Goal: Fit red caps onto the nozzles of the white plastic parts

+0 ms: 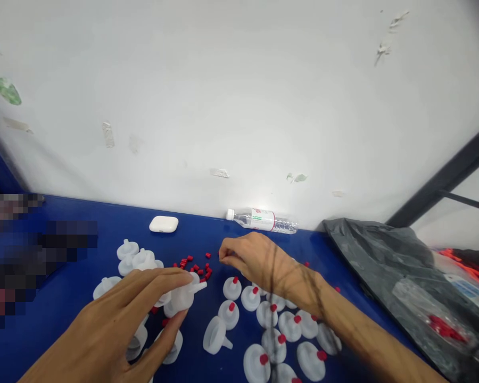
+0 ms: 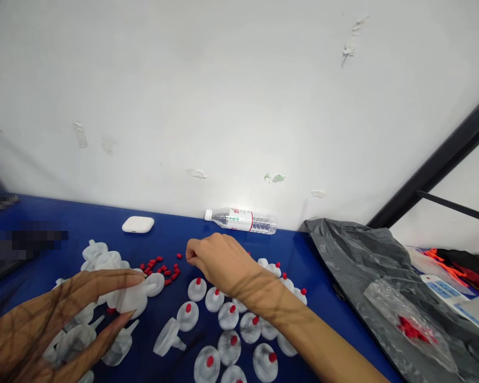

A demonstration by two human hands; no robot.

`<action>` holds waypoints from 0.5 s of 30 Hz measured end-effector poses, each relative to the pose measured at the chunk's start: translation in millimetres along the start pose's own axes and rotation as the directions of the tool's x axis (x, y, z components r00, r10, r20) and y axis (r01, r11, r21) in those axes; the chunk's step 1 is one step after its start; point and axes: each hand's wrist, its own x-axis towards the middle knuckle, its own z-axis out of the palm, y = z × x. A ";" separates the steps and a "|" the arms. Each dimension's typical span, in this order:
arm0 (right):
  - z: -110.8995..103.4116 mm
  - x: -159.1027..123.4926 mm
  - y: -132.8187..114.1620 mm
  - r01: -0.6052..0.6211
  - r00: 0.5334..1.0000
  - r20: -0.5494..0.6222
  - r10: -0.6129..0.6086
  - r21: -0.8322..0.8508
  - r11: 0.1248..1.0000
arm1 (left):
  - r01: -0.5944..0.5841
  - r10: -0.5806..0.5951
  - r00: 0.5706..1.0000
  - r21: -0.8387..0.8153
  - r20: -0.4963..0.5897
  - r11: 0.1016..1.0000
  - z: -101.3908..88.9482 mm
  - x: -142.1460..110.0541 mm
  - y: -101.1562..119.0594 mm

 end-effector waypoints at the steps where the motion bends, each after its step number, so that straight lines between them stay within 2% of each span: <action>1: -5.9 -0.8 -2.9 -0.003 1.000 -0.030 0.005 0.069 0.998 | 0.021 -0.021 1.000 -0.006 0.014 1.000 0.2 0.0 -0.6; 4: -22.4 -1.9 -15.8 0.026 0.991 -0.132 0.028 0.395 0.918 | 0.121 -0.116 0.992 -0.094 0.051 0.988 0.4 3.6 -2.0; 6: -28.5 -1.3 -25.2 0.039 0.987 -0.145 0.062 0.607 0.794 | 0.154 -0.148 0.988 -0.155 0.046 0.976 0.0 7.9 -2.3; 8: -28.6 -0.2 -32.4 0.039 0.991 -0.115 0.067 0.732 0.680 | 0.140 -0.136 0.990 -0.203 0.034 0.969 -1.1 11.4 -2.3; 11: -21.2 0.9 -37.9 0.065 0.990 -0.124 0.061 0.811 0.582 | 0.125 -0.129 0.992 -0.222 0.000 0.967 -3.6 12.4 -2.0; 15: -14.9 -0.4 -40.5 0.064 0.985 -0.143 0.100 0.828 0.558 | 0.143 -0.151 0.988 -0.170 -0.036 0.975 -6.2 9.5 -0.5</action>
